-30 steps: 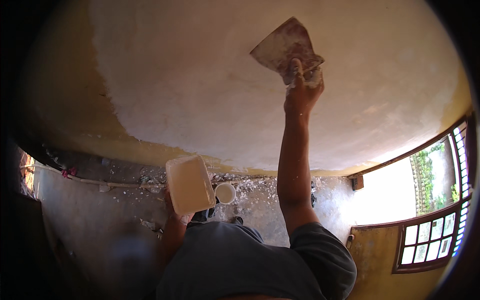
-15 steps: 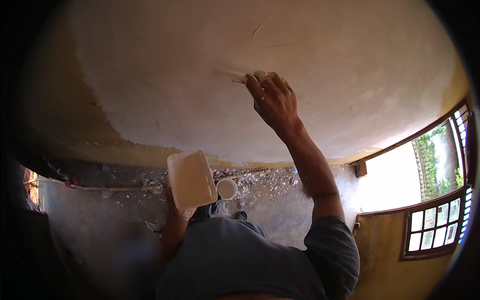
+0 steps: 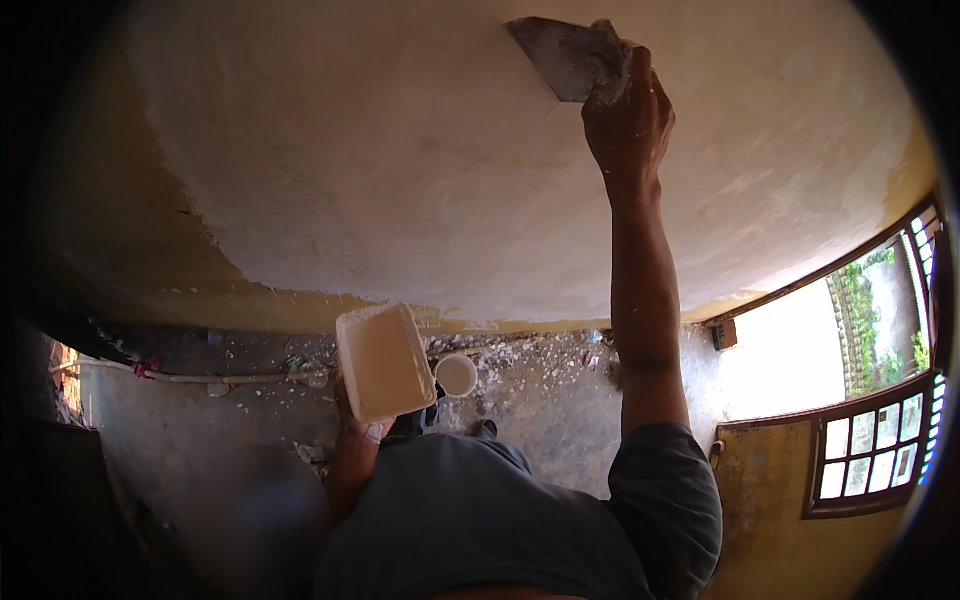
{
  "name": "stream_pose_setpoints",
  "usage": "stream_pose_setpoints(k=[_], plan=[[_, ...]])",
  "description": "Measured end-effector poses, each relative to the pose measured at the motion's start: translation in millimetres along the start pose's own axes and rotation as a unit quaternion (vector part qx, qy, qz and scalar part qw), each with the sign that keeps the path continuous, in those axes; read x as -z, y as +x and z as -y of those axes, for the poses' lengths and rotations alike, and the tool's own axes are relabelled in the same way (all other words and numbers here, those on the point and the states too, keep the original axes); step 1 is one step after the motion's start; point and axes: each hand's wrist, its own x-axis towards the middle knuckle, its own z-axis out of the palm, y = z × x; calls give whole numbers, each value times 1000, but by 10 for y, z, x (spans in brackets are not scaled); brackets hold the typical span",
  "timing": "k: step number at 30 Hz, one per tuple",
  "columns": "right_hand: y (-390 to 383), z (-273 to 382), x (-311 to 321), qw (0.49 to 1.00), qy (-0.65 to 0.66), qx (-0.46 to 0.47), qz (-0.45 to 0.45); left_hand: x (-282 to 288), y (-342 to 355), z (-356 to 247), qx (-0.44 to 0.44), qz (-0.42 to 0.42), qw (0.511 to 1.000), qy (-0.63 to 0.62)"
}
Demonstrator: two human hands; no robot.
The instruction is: The person applies filler to a wall using a putty knife, dipping the tool into a small plastic container of paste and spreading it across the wall surface to patch holes.
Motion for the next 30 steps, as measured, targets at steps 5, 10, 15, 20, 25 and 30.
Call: stream_pose_setpoints(k=[5, 10, 15, 20, 25, 30], plan=[[94, -104, 143, 996, 38, -85, -19, -46, -14, 5, 9, 9, 1000, -25], [117, -227, 209, 987, 24, -160, -26, -70, -23, 8, 9, 4, 1000, 11], [13, -407, 371, 927, 163, -275, -198, -25, -33, 30, 1, -4, 1000, 5], [-553, -186, 274, 982, 128, -97, 102, 84, -60, 32, -17, 87, 996, -1], [-726, -220, -5, 991, 26, 57, 118, 63, -58, 31, 3, 93, 996, 4], [-489, -361, 57, 996, 25, -24, 87, -4, -67, 61, 9, 71, 997, 1]])
